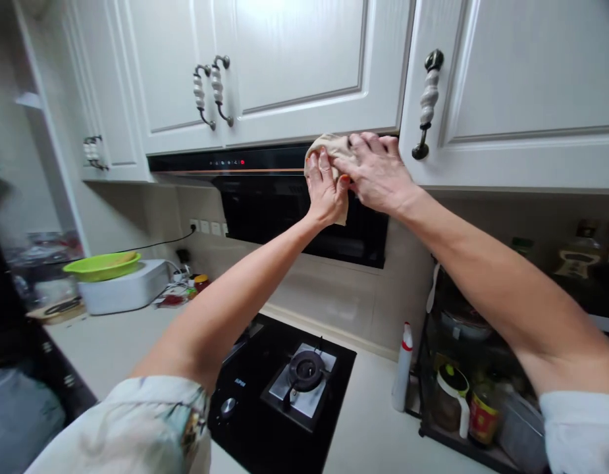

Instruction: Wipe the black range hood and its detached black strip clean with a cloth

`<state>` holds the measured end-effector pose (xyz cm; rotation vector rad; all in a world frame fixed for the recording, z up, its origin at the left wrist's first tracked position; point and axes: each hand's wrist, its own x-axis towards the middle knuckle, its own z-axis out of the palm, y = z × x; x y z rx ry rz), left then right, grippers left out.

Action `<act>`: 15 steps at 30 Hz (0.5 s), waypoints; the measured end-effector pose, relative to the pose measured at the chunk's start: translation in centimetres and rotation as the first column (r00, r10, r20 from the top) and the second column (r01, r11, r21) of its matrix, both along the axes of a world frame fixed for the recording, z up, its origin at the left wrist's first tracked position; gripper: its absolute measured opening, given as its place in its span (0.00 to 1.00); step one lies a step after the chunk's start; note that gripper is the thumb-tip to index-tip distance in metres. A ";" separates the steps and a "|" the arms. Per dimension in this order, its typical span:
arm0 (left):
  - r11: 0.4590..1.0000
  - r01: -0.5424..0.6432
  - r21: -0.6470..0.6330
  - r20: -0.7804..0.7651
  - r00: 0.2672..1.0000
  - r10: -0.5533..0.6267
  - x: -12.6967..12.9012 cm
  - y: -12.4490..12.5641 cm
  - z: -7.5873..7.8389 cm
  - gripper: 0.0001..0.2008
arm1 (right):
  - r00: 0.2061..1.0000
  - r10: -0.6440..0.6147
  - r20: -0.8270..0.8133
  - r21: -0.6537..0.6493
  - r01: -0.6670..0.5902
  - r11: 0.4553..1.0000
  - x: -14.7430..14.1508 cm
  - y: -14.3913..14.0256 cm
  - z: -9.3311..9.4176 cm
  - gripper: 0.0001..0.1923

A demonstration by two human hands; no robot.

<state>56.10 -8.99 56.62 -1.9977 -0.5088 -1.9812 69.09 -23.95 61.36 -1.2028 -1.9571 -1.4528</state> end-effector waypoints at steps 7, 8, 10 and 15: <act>0.990 -0.125 -0.072 0.062 0.990 0.129 -1.1 0.9 1.3 0.38 | 0.985 0.168 0.049 0.023 -0.170 0.985 2.1 2.7 -0.2 0.29; 0.990 -0.123 -0.072 0.063 0.990 0.128 -1.8 1.1 1.5 0.37 | 0.982 0.181 0.050 0.021 -0.183 0.983 2.1 2.9 -0.1 0.29; 0.990 -0.116 -0.080 0.080 0.989 0.123 -3.7 1.5 2.0 0.35 | 0.979 0.196 0.047 0.013 -0.197 0.980 2.2 3.0 0.1 0.31; 0.941 -0.174 -0.290 0.196 0.951 0.237 -9.4 2.3 3.2 0.35 | 0.984 0.164 0.077 0.021 -0.166 0.986 2.4 3.6 0.2 0.32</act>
